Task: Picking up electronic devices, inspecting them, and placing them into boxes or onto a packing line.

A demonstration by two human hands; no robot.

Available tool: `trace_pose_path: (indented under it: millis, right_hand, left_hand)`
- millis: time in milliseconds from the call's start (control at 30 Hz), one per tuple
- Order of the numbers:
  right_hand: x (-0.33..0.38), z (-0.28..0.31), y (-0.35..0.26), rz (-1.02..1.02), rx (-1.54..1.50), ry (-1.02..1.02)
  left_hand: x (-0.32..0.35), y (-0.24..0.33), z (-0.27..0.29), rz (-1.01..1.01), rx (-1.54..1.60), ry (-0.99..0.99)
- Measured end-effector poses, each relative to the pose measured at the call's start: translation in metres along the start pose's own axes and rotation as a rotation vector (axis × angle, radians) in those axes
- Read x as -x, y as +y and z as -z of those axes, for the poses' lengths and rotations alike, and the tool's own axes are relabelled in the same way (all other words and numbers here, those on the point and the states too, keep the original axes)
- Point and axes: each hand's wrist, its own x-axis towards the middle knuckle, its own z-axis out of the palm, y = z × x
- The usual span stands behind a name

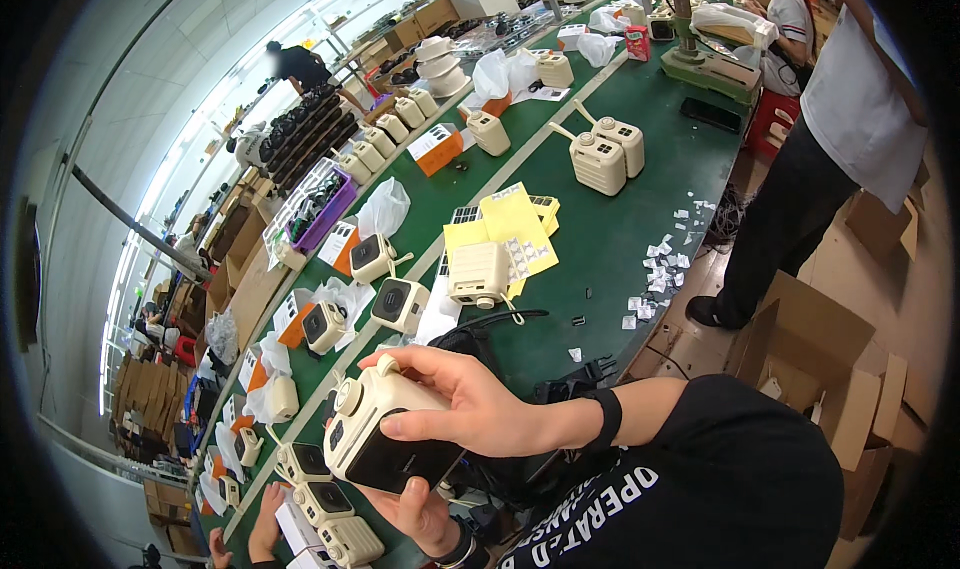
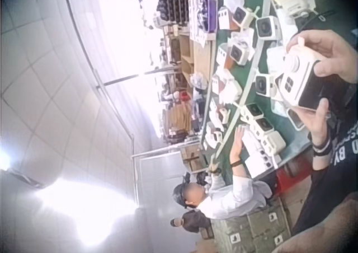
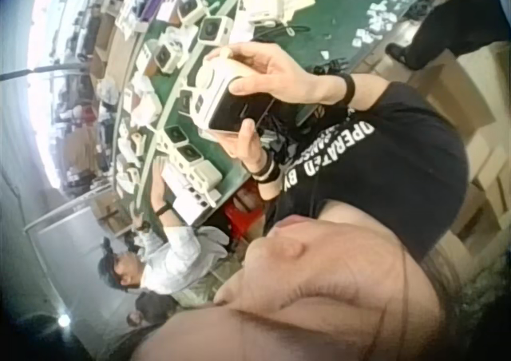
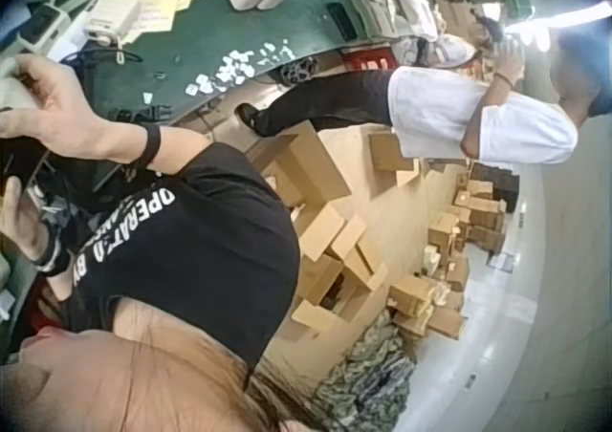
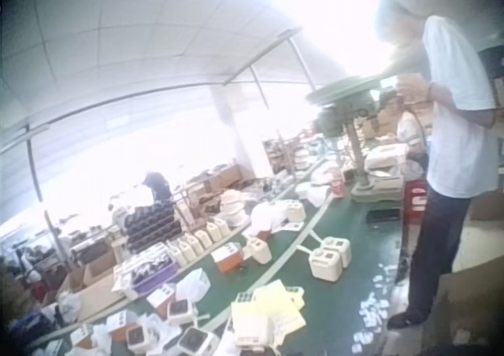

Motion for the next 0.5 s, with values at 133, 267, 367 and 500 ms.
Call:
trace_pose_path:
  millis: [133,267,367,500]
  right_hand:
    - [0.002,0.000,0.007,0.133,0.235,0.023]
    - [0.003,0.000,0.009,-0.006,0.184,0.008]
    - [0.003,-0.002,0.013,-0.116,0.145,0.038]
    - [-0.004,0.009,0.023,-0.190,0.296,0.140]
  left_hand:
    - [-0.004,0.002,0.014,0.021,-0.022,-0.108]
    - [-0.018,0.009,0.002,-0.056,0.031,-0.046]
    - [-0.028,0.006,0.010,-0.016,-0.195,0.006]
    - [-0.033,-0.014,0.027,0.051,-0.171,-0.009]
